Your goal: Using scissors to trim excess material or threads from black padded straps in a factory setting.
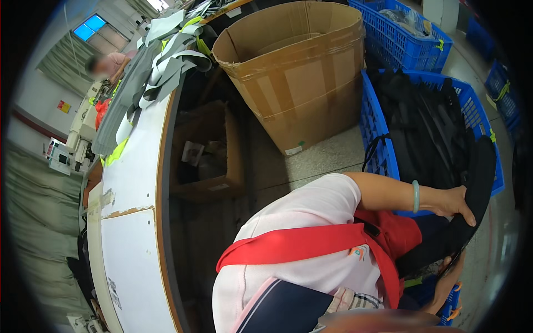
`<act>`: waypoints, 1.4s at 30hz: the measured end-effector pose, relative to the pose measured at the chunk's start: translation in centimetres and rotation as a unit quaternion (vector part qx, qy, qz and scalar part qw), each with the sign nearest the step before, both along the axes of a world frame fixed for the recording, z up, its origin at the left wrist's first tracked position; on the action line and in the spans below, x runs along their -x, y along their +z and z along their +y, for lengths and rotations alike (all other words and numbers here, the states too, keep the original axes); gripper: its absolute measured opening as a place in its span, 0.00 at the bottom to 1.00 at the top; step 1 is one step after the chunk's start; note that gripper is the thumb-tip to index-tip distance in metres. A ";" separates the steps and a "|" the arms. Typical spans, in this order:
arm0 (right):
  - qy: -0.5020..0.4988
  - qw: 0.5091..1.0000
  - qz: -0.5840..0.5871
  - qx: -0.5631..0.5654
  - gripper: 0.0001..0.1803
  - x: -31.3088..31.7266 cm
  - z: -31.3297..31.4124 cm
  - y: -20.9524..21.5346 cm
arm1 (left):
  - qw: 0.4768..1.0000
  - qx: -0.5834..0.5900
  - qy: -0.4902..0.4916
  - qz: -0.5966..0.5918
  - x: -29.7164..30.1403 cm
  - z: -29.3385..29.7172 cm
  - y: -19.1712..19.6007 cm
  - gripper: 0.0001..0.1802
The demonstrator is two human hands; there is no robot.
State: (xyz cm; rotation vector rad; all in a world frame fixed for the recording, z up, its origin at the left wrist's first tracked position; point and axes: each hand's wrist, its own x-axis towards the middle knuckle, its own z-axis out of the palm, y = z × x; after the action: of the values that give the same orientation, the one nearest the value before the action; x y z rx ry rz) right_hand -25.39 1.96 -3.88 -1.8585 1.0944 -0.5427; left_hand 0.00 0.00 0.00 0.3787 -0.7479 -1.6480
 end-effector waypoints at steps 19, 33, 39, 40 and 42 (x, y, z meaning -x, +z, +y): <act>-0.110 0.986 0.050 0.119 0.44 -3.2 2.6 4.9 | 0.997 0.015 0.017 -0.077 0.3 -1.3 0.7 0.12; -0.134 0.987 0.035 0.079 0.31 -2.4 2.1 4.8 | 0.994 0.050 -0.041 -0.084 1.9 -2.8 0.0 0.08; -0.126 0.991 0.005 0.036 0.31 -0.7 1.4 4.2 | 0.993 0.060 -0.063 -0.085 2.6 -3.4 -0.2 0.08; -0.121 0.992 0.001 0.023 0.31 -0.6 1.4 4.5 | 0.993 0.059 -0.063 -0.081 2.8 -3.4 -0.2 0.08; -0.119 0.993 -0.002 0.010 0.31 -0.7 1.7 4.7 | 0.993 0.057 -0.069 -0.076 2.9 -3.5 -0.3 0.08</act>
State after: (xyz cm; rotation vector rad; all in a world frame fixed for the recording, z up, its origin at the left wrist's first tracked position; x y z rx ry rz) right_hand -24.68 3.70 0.77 -1.7527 1.3210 -0.6961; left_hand -2.87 -3.52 -0.27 0.3805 -0.9966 -1.7094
